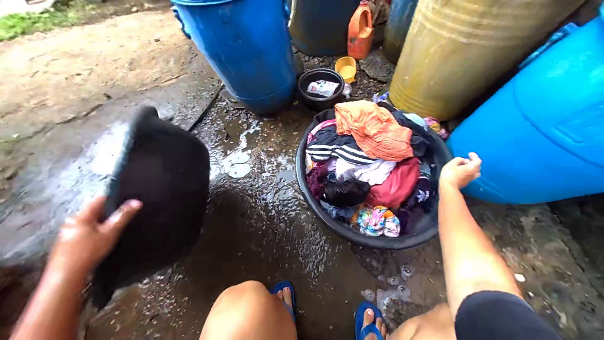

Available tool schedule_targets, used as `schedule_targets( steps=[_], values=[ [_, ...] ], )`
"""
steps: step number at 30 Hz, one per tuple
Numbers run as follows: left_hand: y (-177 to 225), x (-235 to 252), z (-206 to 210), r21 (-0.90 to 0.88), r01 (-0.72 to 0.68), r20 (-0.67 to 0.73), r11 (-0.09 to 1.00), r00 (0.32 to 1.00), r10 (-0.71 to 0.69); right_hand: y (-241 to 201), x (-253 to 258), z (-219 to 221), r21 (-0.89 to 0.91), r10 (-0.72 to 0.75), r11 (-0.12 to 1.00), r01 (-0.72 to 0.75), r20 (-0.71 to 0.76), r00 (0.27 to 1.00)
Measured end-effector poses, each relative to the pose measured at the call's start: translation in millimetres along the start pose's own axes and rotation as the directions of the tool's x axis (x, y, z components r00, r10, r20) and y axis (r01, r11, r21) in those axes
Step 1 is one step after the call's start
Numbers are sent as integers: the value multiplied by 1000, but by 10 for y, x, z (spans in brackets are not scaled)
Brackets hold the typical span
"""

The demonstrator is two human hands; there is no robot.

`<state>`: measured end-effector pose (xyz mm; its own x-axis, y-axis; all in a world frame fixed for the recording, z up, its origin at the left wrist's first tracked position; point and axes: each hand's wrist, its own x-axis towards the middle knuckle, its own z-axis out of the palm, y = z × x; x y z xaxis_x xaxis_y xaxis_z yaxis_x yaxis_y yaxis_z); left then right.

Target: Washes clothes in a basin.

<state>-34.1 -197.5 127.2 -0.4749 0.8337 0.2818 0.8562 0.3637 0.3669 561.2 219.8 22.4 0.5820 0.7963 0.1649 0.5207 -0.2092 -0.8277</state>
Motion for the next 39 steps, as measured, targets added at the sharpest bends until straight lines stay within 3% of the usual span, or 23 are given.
schedule_targets(
  steps=[1, 2, 4, 7, 9, 10, 11, 12, 14, 16, 19, 22, 25, 28, 31, 39],
  values=[
    [292, -90, 239, 20, 207, 108, 978, 972, -208, 147, 8, -12, -64, 0, 998, 1, 13, 1000],
    [516, -197, 515, 64, 283, 174, 957, 941, -290, 286, 34, -34, -135, -4, 991, 7, 26, 1000],
    [747, -465, 1067, 172, 310, 303, 935, 887, -349, 476, 98, -119, -254, 47, 967, -21, 96, 994],
    [504, -832, 1742, 240, 350, 474, 905, 772, -424, 726, 147, -218, -367, 168, 926, -87, 193, 967],
    [195, -785, 1911, 349, 342, 636, 873, 598, -488, 884, 145, -225, -411, 266, 899, -151, 240, 933],
    [151, -619, 1901, 409, 295, 702, 863, 503, -505, 955, 137, -233, -422, 307, 890, -174, 273, 912],
    [251, -386, 1832, 437, 235, 742, 868, 451, -496, 1021, 133, -246, -426, 345, 884, -195, 309, 886],
    [464, -119, 1718, 413, 185, 760, 892, 471, -449, 1078, 122, -250, -416, 368, 885, -210, 345, 864],
    [1032, 438, 1573, 307, 86, 752, 948, 589, -297, 1173, 99, -209, -365, 388, 899, -244, 399, 831],
    [1507, 917, 1789, 185, 77, 745, 980, 639, -190, 1193, 83, -157, -338, 404, 899, -279, 395, 825],
    [1973, 1373, 2432, 60, 194, 780, 979, 603, -167, 1120, 9, -99, -486, 436, 840, -243, 336, 835],
    [2299, 1600, 3002, -14, 349, 705, 937, 668, -238, 1132, 0, -42, -591, 435, 781, -202, 284, 854],
    [2383, 1617, 3249, -43, 454, 582, 890, 735, -348, 1244, 20, -25, -502, 378, 838, -216, 248, 892],
    [2316, 1649, 3240, -77, 480, 600, 874, 722, -344, 1472, -46, -104, -199, 261, 958, -208, 292, 920],
    [2246, 1706, 3213, -82, 450, 656, 889, 696, -292, 1549, -158, -119, -29, 266, 963, -269, 284, 921],
    [2145, 1683, 3056, -93, 395, 715, 914, 665, -215, 1499, -222, -96, -60, 276, 961, -270, 269, 923]
  ],
)
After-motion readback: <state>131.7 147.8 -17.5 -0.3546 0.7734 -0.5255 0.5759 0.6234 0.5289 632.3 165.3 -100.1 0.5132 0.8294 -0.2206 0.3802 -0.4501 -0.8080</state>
